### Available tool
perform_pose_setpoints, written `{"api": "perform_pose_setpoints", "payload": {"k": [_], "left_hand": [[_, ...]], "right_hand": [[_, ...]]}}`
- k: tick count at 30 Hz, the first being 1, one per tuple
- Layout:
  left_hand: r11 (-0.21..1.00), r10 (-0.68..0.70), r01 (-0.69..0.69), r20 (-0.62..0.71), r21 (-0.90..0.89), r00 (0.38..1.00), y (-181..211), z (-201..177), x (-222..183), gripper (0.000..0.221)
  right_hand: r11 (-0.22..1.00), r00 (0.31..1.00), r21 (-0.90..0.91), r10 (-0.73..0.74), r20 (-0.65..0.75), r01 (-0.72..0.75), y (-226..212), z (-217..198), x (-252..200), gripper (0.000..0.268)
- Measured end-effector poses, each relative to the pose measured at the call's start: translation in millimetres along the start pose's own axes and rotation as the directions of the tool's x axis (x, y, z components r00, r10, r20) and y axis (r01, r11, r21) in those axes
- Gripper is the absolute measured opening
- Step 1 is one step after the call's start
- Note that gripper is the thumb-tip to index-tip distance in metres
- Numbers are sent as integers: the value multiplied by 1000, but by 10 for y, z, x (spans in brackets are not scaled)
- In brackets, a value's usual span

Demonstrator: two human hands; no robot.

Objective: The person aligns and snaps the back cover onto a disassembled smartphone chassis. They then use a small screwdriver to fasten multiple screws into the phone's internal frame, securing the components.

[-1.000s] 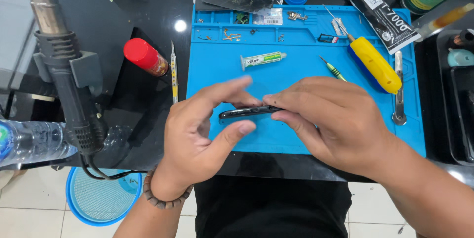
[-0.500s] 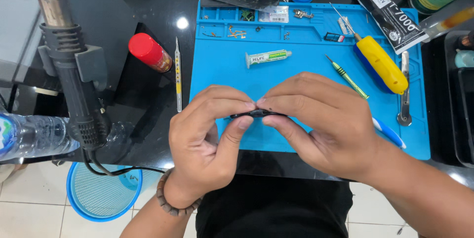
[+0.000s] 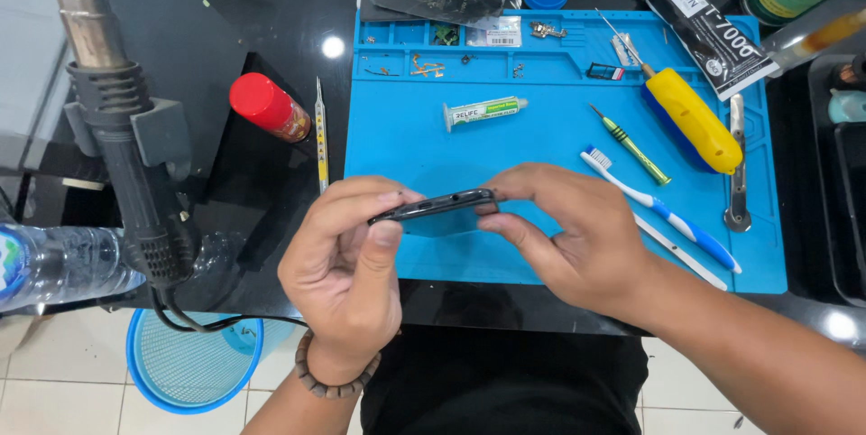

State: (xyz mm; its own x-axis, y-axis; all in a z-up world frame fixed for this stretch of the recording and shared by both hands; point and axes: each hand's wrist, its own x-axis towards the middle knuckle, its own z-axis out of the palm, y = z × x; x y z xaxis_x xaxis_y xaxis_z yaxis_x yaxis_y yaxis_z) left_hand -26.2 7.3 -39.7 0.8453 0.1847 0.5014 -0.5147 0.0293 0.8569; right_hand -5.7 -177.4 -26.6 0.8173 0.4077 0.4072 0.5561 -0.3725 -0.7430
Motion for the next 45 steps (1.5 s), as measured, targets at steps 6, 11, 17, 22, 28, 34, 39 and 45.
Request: {"api": "perform_pose_setpoints", "payload": {"k": [6, 11, 17, 22, 28, 34, 39, 45], "left_hand": [[991, 1, -39, 284, 130, 959, 61, -230, 59, 46], [886, 42, -228, 421, 404, 906, 63, -200, 111, 18], [880, 64, -227, 370, 416, 927, -58, -202, 4, 11], [885, 106, -231, 309, 405, 945, -139, -249, -52, 9], [876, 74, -252, 403, 411, 912, -172, -360, -16, 12], [881, 25, -244, 475, 405, 880, -153, -250, 61, 22], [891, 92, -334, 597, 307, 797, -203, -68, 263, 12], [874, 155, -440, 739, 207, 655, -370, 166, 584, 7]], "right_hand": [[910, 949, -270, -294, 115, 315, -128, -240, 135, 18], [810, 915, -432, -310, 260, 397, -41, -119, 111, 16], [856, 918, -351, -300, 259, 379, -67, 34, 166, 14], [852, 903, -307, -371, 215, 423, -48, 157, 171, 9], [870, 930, -401, -152, 335, 287, 63, 39, 86, 43], [891, 937, -316, -263, 229, 327, 78, 6, 83, 13], [886, 949, -346, -264, 172, 309, 105, -151, 116, 13], [884, 969, -398, -227, 94, 246, 261, -252, 114, 13]]}}
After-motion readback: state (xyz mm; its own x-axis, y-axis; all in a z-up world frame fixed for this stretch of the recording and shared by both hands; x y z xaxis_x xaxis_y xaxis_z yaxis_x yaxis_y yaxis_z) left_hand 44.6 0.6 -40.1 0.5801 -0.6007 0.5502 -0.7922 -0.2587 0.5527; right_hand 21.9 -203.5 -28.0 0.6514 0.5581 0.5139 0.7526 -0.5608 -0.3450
